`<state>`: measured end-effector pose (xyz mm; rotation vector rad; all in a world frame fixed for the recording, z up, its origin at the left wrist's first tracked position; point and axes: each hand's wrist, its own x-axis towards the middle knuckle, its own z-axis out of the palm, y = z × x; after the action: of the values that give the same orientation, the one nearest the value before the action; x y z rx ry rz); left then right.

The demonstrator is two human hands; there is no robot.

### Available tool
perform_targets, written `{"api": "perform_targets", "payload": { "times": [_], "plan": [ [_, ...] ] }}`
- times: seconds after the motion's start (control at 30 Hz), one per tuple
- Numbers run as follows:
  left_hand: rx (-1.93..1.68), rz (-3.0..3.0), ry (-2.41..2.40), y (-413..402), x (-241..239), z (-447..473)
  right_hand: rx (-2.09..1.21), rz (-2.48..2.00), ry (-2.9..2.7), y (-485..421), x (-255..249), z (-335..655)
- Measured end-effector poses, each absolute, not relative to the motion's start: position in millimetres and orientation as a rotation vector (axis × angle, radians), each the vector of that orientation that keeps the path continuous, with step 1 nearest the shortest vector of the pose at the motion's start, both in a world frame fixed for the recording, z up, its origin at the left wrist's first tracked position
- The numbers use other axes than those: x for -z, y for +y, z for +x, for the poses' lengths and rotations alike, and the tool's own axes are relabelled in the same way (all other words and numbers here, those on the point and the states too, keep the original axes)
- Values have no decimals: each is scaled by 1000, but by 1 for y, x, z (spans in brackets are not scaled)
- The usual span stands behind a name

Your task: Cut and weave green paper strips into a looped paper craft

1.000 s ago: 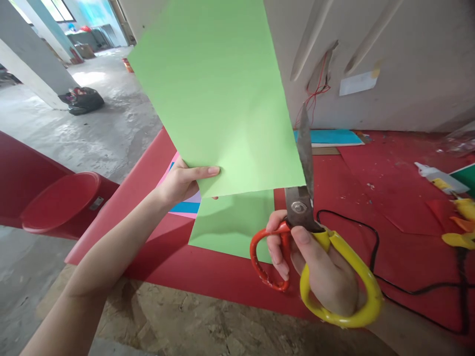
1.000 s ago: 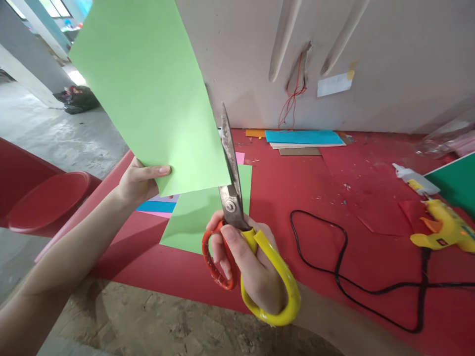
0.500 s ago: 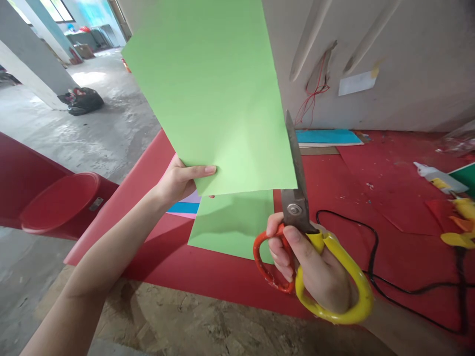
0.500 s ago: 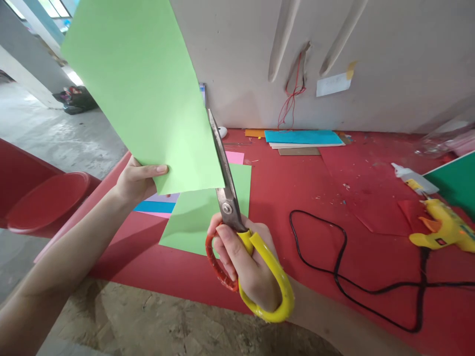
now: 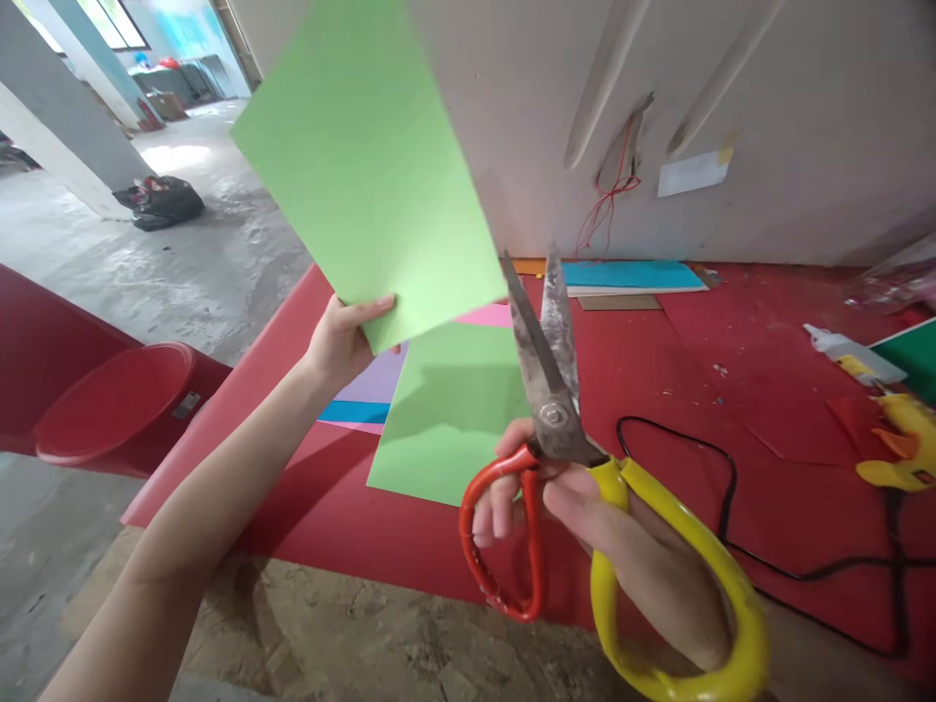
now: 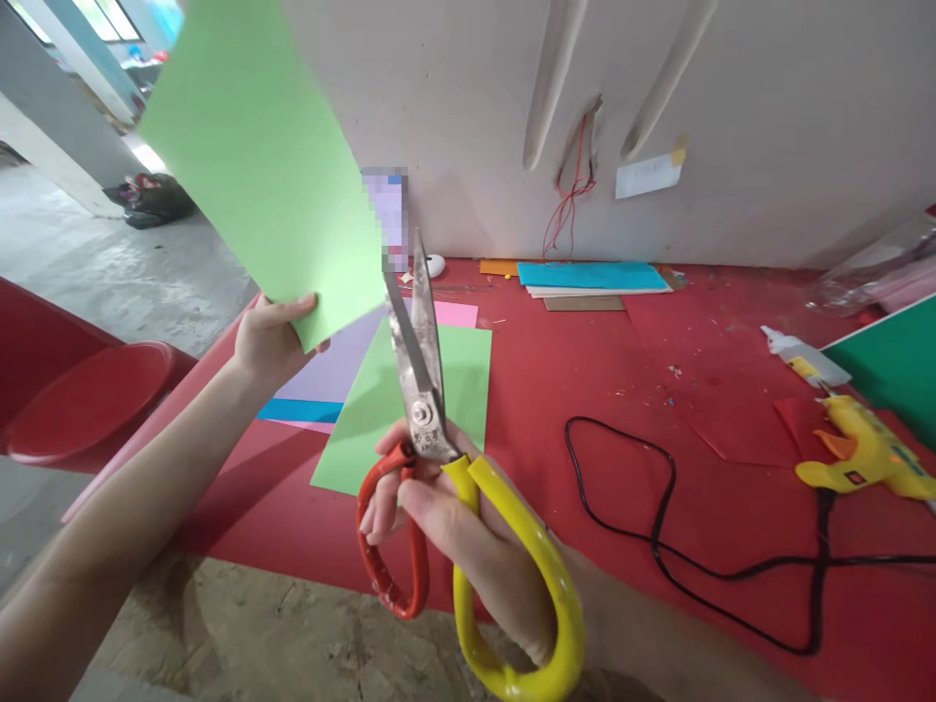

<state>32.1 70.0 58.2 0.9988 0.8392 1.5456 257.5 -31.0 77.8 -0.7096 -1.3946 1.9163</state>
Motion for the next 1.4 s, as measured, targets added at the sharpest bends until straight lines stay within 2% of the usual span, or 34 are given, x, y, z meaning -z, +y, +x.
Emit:
{"api": "perform_targets", "payload": {
  "times": [0.1,0.17,0.23,0.33,0.37,0.53,0.67,0.8,0.87,0.93,1.03,1.2,1.3,1.4],
  "plan": [
    [-1675,773,972,81,-54,22,-1927,-799,-1471,-30,-84,264],
    [-1701,649,1053,86,-50,17,-1780,-982,-1509,-17,-84,275],
    [-1670,609,1074,88,-46,18,-1444,-1215,-1685,9,-78,292],
    [-1558,670,1032,86,-42,27,-710,-1691,-2074,65,-59,324],
    [-1527,709,1009,84,-41,31,-622,-1841,-2119,84,-52,334],
    [-1440,860,939,76,-37,44,-412,-2055,-1998,149,-21,363],
    [-1386,894,864,73,-34,47,-225,-1945,-1946,151,-24,347],
    [-1286,880,787,66,-32,52,-400,-1480,-2117,112,-40,301],
    [-1208,890,781,61,-32,57,-852,-924,-2063,85,-49,277],
    [-1108,935,787,57,-32,62,-1059,-812,-1950,60,-55,260],
    [-1082,1049,897,56,-31,66,-980,-1013,-1772,40,-57,250],
    [-1387,1607,1267,56,-32,66,-824,-1092,-1724,39,-50,251],
    [-1146,2058,1174,45,-36,69,-788,-1062,-1765,35,-48,249],
    [-1021,2164,1084,33,-40,76,-879,-935,-1841,28,-49,245]
  ]
}}
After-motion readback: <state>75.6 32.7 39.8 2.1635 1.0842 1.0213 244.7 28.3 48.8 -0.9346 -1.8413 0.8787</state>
